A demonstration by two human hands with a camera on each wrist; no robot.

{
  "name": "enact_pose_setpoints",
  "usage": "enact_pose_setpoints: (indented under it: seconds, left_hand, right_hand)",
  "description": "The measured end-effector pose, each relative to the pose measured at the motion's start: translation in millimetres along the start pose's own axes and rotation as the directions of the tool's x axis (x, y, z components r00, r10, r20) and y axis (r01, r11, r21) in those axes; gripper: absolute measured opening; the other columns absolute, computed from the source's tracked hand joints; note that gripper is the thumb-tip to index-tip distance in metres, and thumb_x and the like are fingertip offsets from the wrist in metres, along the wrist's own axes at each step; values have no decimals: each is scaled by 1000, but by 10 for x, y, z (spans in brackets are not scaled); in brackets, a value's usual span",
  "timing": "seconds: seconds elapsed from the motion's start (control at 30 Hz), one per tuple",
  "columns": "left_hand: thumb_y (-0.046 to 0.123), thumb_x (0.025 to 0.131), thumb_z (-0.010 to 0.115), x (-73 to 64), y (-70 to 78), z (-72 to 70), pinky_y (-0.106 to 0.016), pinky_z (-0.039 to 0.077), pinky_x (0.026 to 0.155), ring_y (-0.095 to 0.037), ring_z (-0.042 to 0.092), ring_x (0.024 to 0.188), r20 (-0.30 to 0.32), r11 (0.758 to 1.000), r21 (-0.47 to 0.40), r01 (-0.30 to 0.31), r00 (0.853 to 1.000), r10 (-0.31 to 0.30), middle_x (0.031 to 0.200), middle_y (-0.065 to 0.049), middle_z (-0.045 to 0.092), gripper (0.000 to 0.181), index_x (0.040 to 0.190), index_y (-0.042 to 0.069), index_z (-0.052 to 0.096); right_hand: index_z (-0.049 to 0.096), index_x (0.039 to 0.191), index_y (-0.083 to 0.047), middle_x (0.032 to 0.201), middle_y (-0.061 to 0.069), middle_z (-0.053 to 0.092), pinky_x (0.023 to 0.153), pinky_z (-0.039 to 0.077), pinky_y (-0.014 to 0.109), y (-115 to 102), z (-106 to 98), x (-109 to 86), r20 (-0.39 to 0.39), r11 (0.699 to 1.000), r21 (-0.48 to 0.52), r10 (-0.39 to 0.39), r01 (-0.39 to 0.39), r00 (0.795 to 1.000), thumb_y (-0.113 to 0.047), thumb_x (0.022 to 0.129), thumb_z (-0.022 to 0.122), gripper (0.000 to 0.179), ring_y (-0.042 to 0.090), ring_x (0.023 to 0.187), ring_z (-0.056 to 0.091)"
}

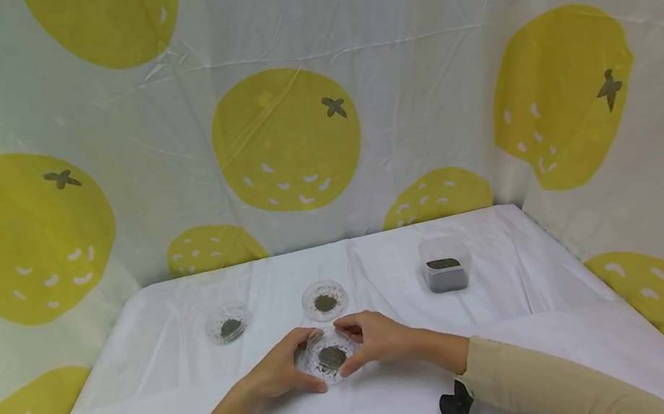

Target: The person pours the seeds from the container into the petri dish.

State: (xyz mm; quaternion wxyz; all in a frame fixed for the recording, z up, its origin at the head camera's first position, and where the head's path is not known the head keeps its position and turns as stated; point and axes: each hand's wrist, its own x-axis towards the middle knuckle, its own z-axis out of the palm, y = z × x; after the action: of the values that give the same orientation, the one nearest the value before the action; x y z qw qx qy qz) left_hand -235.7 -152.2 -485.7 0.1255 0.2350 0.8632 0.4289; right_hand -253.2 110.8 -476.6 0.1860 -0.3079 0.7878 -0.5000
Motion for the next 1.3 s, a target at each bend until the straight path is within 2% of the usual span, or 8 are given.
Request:
enact_pose_setpoints:
  seconds: [0.3, 0.63, 0.83, 1.0, 1.1, 1.3]
  left_hand:
    - [20, 69, 99, -5, 3, -5, -51, 37, 111, -27, 50, 125, -2, 1000, 0, -5, 1000, 5, 136, -6, 54, 92, 145, 0, 51]
    - [17, 68, 99, 10, -10, 3, -51, 36, 112, -28, 50, 128, -4, 999, -24, -22, 1000, 22, 137, -6, 55, 89, 143, 1, 53]
    - [16, 67, 99, 23, -10, 8, -51, 36, 112, -29, 50, 129, -7, 1000, -15, -25, 1000, 25, 137, -7, 55, 90, 143, 1, 52]
    - [15, 67, 99, 28, -9, 13, -51, 36, 113, -29, 49, 130, -6, 1000, -18, -21, 1000, 21, 138, -7, 55, 91, 143, 0, 51]
    - [15, 67, 100, 26, -8, 9, -51, 35, 114, -29, 49, 131, 3, 1000, -22, -21, 1000, 21, 139, -8, 54, 94, 145, 0, 50]
    - [21, 66, 101, -3, 12, -43, -48, 35, 114, -26, 47, 129, 49, 1000, 6, -25, 999, 25, 142, -6, 49, 112, 157, 2, 38]
  right_hand:
    - [42, 150, 12, 155, 24, 43, 115, 37, 40, 28, 6, -9, 19, 1000, 16, 0, 0, 1000, -15, 79, 92, 91, 37, 145, 40]
    - [36, 153, 9, 157, 24, 36, 117, 33, 37, 57, -31, -36, 91, 995, 102, -26, 17, 996, -2, 81, 87, 89, 40, 147, 34]
    - [37, 153, 6, 156, 22, 37, 116, 34, 37, 50, -37, -37, 86, 997, 80, -21, 15, 996, -2, 84, 86, 85, 39, 146, 36]
    - [37, 151, 9, 155, 25, 38, 116, 34, 39, 63, -36, -36, 81, 996, 83, -50, 43, 995, 0, 83, 85, 84, 42, 144, 37]
    - [36, 151, 11, 154, 26, 38, 116, 35, 40, 74, -33, -34, 79, 994, 86, -69, 62, 994, 1, 83, 85, 84, 43, 142, 39]
    - [34, 155, 4, 157, 22, 34, 117, 34, 42, 69, -20, -29, 68, 994, 93, -62, 56, 996, 0, 80, 88, 92, 40, 142, 39]
